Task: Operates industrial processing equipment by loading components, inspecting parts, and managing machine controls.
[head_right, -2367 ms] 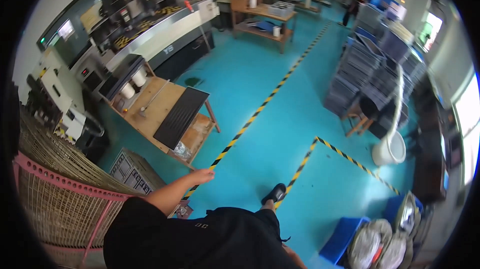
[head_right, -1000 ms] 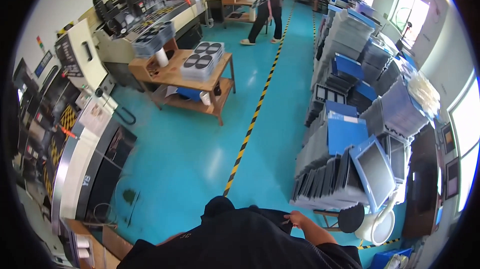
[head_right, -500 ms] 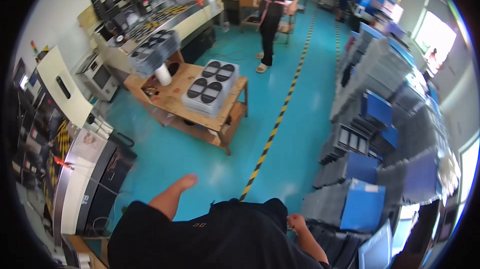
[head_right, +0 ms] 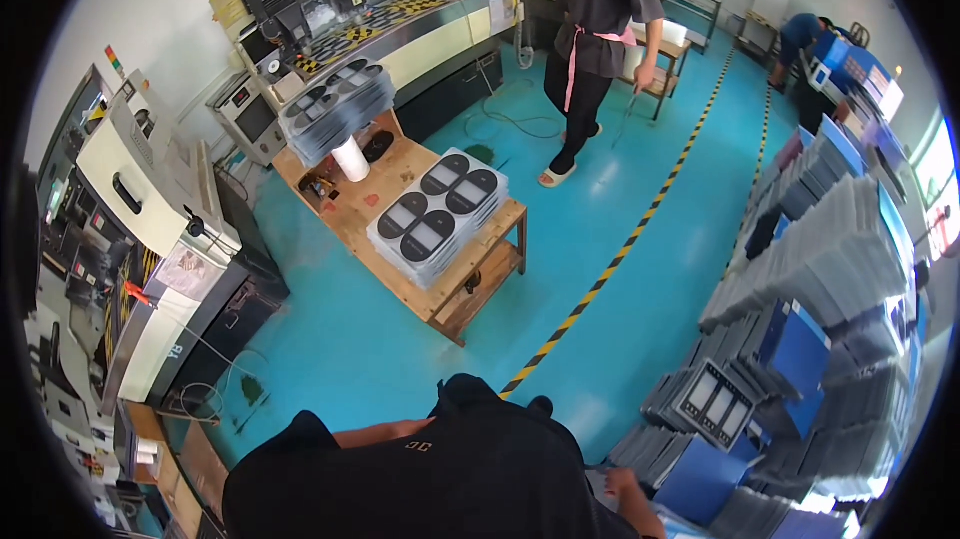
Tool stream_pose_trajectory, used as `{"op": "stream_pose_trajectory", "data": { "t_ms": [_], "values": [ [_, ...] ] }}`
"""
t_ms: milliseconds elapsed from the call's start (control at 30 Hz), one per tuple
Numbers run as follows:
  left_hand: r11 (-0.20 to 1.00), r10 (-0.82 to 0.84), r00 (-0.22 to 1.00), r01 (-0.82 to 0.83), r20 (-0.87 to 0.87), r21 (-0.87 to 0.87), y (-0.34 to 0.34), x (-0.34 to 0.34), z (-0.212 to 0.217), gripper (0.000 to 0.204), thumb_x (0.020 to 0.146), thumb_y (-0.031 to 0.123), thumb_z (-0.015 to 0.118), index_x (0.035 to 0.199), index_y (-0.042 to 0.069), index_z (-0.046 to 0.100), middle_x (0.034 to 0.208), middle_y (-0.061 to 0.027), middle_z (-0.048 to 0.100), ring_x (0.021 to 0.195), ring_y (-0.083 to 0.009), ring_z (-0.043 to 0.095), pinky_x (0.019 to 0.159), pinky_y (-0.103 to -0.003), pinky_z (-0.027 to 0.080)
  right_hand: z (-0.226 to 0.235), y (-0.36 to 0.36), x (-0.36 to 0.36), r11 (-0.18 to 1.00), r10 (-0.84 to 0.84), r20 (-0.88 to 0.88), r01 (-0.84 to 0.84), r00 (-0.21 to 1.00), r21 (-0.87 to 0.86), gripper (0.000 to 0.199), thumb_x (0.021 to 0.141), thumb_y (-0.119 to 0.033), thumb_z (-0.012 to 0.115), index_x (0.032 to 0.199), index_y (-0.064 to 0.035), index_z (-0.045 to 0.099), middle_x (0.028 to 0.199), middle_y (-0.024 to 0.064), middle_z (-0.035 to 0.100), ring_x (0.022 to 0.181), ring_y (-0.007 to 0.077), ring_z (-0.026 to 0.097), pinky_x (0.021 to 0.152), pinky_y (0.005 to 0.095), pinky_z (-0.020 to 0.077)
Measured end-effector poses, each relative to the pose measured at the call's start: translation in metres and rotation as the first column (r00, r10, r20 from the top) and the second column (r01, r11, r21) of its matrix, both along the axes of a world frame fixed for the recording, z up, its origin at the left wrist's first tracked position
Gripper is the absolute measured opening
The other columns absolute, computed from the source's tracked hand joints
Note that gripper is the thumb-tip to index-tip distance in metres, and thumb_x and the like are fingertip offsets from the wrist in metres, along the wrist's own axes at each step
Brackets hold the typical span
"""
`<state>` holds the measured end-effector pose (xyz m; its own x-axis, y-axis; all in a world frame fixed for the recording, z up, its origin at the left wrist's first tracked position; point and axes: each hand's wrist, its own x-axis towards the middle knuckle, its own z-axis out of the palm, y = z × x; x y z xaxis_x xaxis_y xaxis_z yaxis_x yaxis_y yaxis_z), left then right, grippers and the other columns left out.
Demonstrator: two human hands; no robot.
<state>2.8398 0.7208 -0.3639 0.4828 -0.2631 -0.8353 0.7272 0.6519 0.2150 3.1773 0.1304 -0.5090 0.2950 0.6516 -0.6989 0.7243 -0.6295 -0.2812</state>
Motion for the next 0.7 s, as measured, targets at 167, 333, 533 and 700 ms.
{"op": "stream_pose_trajectory", "data": {
  "t_ms": [167, 333, 533, 700],
  "values": [
    [0.993, 0.118, 0.968, -0.118, -0.221, 0.014, 0.008, 0.054, -0.020, 0.050, 0.088, 0.052, 0.055, 0.118, 0.012, 0.060, 0.115, -0.0081, 0.062, 0.097, -0.0224, 0.063, 0.079, -0.042, 0.055, 0.092, 0.134, 0.197, 0.997, 0.071, 0.048, -0.071, 0.996, -0.002, 0.024, 0.088, -0.027, 0.053, 0.081, -0.0045, 0.059, 0.062, 0.0090, 0.057, 0.050, 0.0234, 0.057, 0.046, 0.0373, 0.0499],
    [0.954, -0.164, 0.959, 0.214, -0.231, 0.210, 0.047, 0.207, 0.009, 0.038, 0.087, 0.031, 0.053, 0.120, 0.013, 0.058, 0.120, -0.0080, 0.059, 0.102, -0.0272, 0.061, 0.082, -0.054, 0.052, 0.172, 0.262, 0.270, 0.281, -0.861, -0.442, 0.960, 0.252, -0.001, 0.023, 0.090, -0.027, 0.055, 0.088, -0.0038, 0.057, 0.060, 0.0079, 0.054, 0.052, 0.0201, 0.055, 0.046, 0.0324, 0.0491],
    [0.448, -0.358, 0.934, 0.174, -0.003, 0.877, 0.128, 0.328, 0.061, 0.044, 0.085, 0.028, 0.058, 0.126, 0.012, 0.054, 0.106, -0.0085, 0.062, 0.094, -0.0208, 0.057, 0.077, -0.037, 0.049, 0.131, 0.246, 0.312, 0.579, -0.737, -0.516, 0.802, 0.437, -0.146, 0.023, 0.090, -0.025, 0.055, 0.098, -0.0039, 0.059, 0.072, 0.0071, 0.059, 0.061, 0.0181, 0.058, 0.052, 0.0326, 0.0509],
    [0.708, 0.090, 0.974, -0.208, 0.207, 0.674, 0.156, 0.325, 0.070, 0.037, 0.085, 0.023, 0.058, 0.118, 0.007, 0.058, 0.093, -0.0066, 0.062, 0.079, -0.0148, 0.056, 0.066, -0.031, 0.048, 0.125, 0.213, 0.298, 0.753, -0.449, -0.569, 0.635, 0.689, 0.175, 0.028, 0.088, -0.028, 0.055, 0.087, -0.0017, 0.065, 0.082, 0.0106, 0.064, 0.075, 0.0199, 0.062, 0.067, 0.0388, 0.0499]
  ]
}}
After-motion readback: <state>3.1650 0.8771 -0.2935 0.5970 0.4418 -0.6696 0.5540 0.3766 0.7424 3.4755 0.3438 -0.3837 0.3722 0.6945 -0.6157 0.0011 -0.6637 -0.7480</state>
